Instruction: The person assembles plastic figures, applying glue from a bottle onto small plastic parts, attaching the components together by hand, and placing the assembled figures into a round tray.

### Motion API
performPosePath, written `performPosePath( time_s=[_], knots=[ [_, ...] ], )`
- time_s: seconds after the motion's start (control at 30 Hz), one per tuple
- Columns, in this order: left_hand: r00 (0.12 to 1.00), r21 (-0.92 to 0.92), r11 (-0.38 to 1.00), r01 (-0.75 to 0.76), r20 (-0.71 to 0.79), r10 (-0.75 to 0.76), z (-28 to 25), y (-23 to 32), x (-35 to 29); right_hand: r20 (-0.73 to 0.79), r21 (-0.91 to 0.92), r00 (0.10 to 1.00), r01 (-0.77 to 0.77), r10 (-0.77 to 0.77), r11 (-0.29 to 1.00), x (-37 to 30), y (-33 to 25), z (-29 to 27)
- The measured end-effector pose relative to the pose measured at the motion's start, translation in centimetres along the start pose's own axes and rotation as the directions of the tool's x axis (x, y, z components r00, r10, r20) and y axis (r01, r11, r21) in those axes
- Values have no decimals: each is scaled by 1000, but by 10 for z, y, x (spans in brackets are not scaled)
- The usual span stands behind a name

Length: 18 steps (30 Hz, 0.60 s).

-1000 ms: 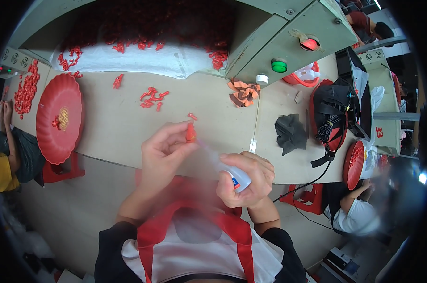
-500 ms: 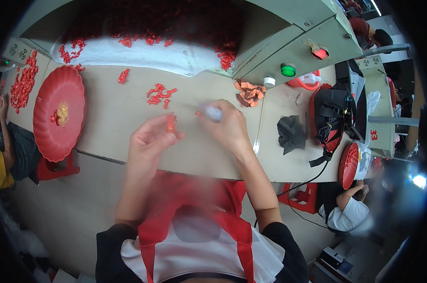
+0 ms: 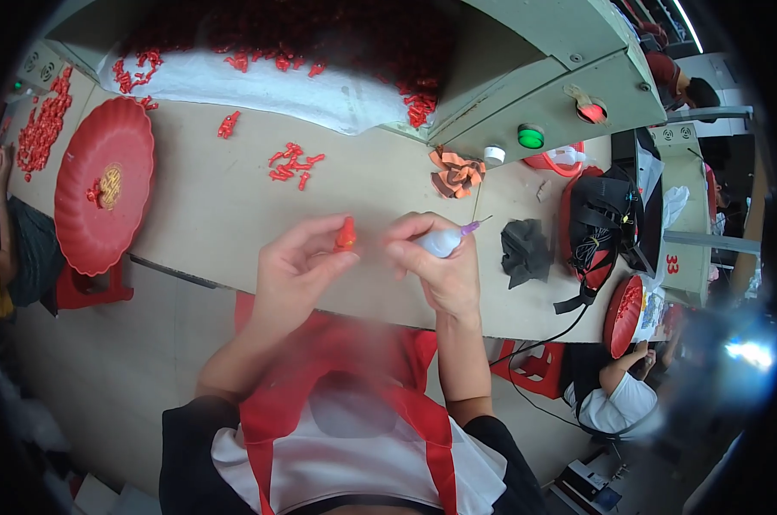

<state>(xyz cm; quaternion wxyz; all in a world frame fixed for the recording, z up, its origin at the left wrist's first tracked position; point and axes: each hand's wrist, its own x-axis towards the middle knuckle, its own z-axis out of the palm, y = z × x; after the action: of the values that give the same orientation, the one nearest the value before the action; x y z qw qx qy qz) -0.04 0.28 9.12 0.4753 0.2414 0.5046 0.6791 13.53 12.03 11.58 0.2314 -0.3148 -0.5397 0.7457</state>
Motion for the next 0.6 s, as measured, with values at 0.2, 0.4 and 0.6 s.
performPosePath(
  time_s=[0.2,0.4,0.6],
  knots=[
    [997,21,998,-60,56,59,15,-3,-2,5,285,1000,-27,26,958,-13,-1,-3],
    [984,109,978,-175,61,170,21,-5,-4,-70,119,995,84,-76,989,-16,3,2],
    [959,210,937,-281,96,266,24,-1,-3,-36,-60,966,252,-254,966,-19,5,-1]
  ],
)
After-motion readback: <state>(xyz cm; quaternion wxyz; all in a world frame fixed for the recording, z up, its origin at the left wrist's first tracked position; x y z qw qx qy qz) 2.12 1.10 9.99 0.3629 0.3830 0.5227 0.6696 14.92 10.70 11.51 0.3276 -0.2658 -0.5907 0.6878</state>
